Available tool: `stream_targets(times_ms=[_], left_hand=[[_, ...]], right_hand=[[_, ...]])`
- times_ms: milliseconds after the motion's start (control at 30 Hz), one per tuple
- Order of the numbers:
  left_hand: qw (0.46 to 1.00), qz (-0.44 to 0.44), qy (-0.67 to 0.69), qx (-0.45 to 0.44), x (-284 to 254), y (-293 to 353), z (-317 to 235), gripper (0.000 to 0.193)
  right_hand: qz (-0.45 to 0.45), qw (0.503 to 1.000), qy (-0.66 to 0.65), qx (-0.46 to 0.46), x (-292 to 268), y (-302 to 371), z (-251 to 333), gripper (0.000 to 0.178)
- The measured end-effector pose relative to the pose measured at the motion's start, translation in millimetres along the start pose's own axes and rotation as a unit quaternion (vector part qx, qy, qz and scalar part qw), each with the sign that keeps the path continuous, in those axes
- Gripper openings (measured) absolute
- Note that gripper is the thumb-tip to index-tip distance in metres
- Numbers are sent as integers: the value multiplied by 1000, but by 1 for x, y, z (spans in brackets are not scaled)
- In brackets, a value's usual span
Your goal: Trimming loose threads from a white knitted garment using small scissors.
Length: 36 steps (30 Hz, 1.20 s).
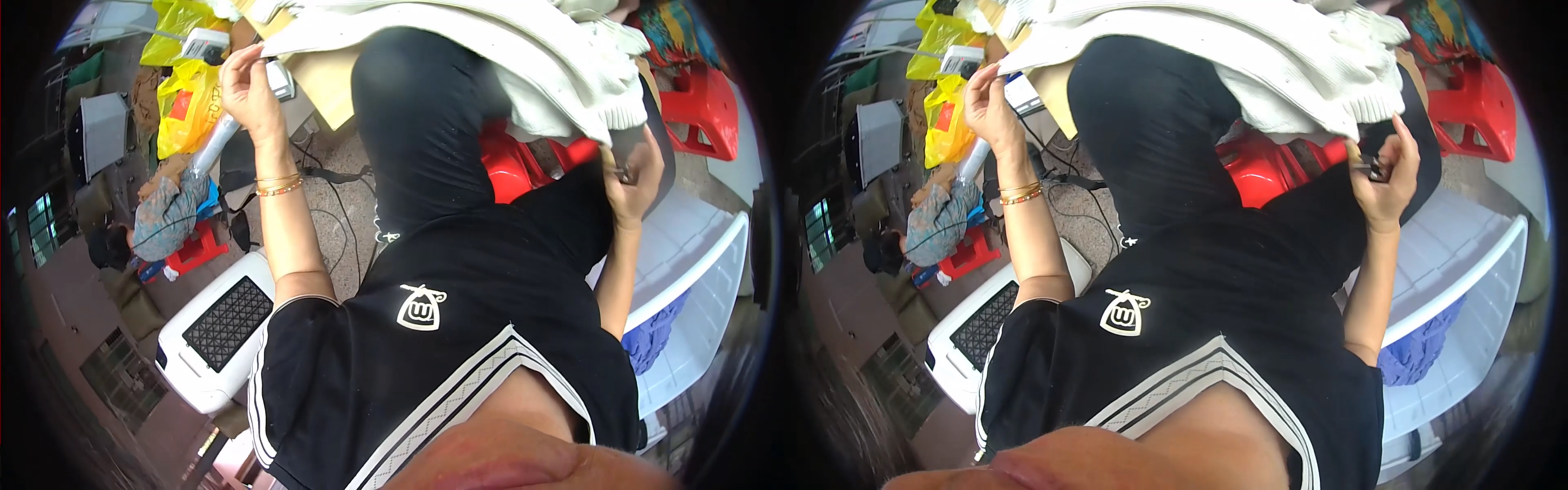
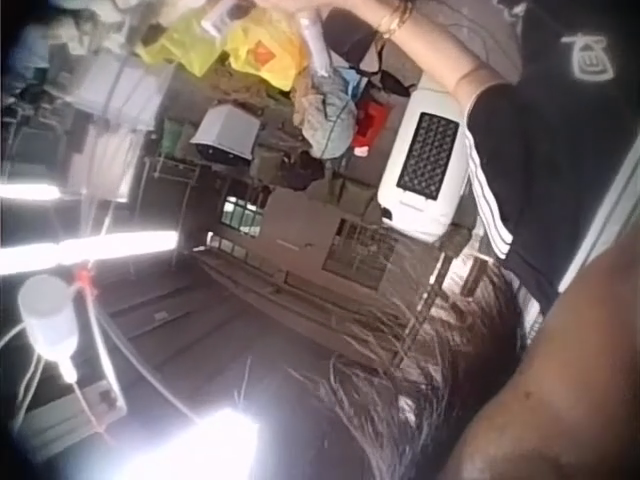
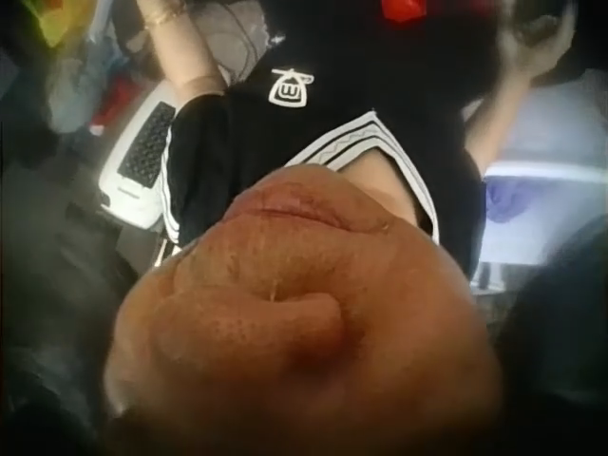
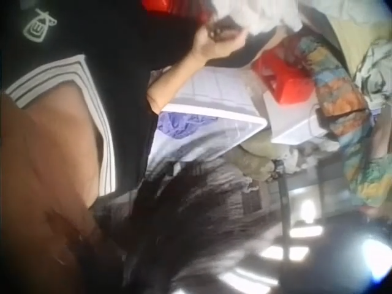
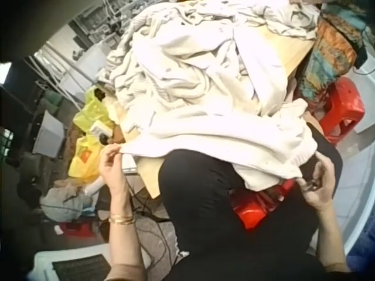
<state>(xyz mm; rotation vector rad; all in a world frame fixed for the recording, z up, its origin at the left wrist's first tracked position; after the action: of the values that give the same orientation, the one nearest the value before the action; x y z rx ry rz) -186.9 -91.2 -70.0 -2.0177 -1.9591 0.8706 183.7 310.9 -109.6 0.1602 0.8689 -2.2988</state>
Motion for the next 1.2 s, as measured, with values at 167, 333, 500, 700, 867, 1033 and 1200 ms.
stream_targets(times_ms=[167, 333, 500, 700, 867, 1033, 1200], left_hand=[[996, -30, 83, -27, -4, 2, -18, 26], [996, -43, 74, -7, -14, 0, -38, 26], [994, -65, 88, -5, -23, -3, -50, 23], [993, -72, 98, -13, -32, 0, -50, 20], [991, -86, 105, 13, -38, 0, -64, 18], [994, -13, 31, 105, -24, 19, -79, 18], [991, 105, -47, 73, 2, 64, -56, 16]], right_hand=[[160, 967, 181, -85, 32, -17, 34, 51], [139, 974, 171, -53, 48, -27, 24, 52], [123, 986, 103, -40, 67, -32, 33, 64], [181, 946, 241, -116, 85, -37, 46, 50], [149, 961, 200, -119, 53, -44, 37, 54], [59, 971, 175, -155, -20, -71, 40, 56], [132, 967, 204, -78, -24, -54, 14, 50]])
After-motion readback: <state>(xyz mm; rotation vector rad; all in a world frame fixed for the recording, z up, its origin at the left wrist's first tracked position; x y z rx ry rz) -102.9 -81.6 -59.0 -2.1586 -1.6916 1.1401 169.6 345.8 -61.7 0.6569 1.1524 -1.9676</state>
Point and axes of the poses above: each hand's wrist, its own y-axis away from the middle knuckle, its own x-axis out of the palm, z = x × y, the point moved 8 cm from there along -y, towards the middle knuckle, and after that the axes turned 10 degrees about -y, right-handed, at the moved point
